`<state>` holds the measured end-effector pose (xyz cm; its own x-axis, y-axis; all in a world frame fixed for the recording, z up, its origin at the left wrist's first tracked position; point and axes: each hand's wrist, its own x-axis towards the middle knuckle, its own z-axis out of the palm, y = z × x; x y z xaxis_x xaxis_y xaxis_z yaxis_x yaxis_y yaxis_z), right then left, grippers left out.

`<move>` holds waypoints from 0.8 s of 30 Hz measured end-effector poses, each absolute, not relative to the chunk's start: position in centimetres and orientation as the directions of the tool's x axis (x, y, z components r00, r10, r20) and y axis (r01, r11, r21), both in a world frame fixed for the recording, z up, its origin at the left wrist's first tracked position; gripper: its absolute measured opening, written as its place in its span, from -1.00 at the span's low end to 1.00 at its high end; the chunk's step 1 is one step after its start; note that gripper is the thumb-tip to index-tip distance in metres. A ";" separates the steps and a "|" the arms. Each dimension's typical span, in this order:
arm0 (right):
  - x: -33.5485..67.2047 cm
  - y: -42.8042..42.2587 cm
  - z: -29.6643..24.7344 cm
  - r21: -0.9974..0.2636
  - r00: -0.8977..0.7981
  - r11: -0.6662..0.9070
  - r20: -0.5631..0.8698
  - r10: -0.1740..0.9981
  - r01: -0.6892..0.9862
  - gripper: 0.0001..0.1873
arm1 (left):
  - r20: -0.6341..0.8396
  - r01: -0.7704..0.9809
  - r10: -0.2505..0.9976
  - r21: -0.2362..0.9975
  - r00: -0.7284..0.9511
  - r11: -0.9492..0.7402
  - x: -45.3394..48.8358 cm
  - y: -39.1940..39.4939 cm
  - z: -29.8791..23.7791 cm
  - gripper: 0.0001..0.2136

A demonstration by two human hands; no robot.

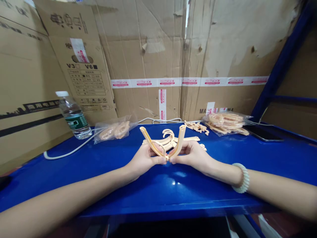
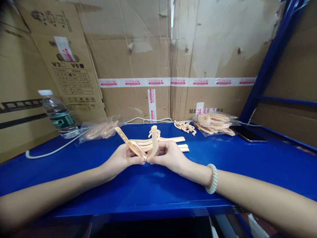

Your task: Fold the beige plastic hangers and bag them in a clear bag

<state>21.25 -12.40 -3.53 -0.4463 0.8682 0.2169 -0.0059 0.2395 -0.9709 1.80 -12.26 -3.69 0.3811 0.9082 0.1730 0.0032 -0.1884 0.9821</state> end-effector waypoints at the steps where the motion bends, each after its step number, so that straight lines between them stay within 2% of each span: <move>1: 21.2 -12.3 -3.6 -0.967 -0.439 0.253 0.227 0.869 0.001 -0.75 | 0.171 -0.004 0.913 0.983 0.371 -0.182 1.8 -12.2 -3.7 -0.71; 5: 21.2 -12.1 -3.7 -0.954 -0.413 0.301 0.272 0.869 0.007 -0.77 | 0.193 -0.032 0.920 0.981 0.341 -0.194 2.0 -12.2 -3.4 -0.71; 12: 21.1 -12.0 -3.7 -0.965 -0.408 0.259 0.256 0.877 -0.048 -0.72 | 0.248 -0.008 0.898 0.965 0.363 -0.264 2.1 -12.5 -3.5 -0.79; 18: 22.5 -11.9 -1.6 -0.990 -0.491 0.130 0.136 0.860 -0.047 -0.65 | 0.162 0.033 0.922 0.982 0.351 -0.186 1.6 -12.4 -2.3 -0.73; 20: 23.9 -11.4 -0.4 -0.986 -0.502 0.164 0.151 0.852 -0.019 -0.67 | 0.174 0.031 0.932 0.981 0.319 -0.194 1.0 -12.1 -1.7 -0.72; 24: 26.9 -10.0 1.6 -0.927 -0.516 0.346 0.229 0.825 0.142 -0.70 | 0.178 -0.014 0.942 0.983 0.284 -0.181 -0.3 -11.0 -0.6 -0.73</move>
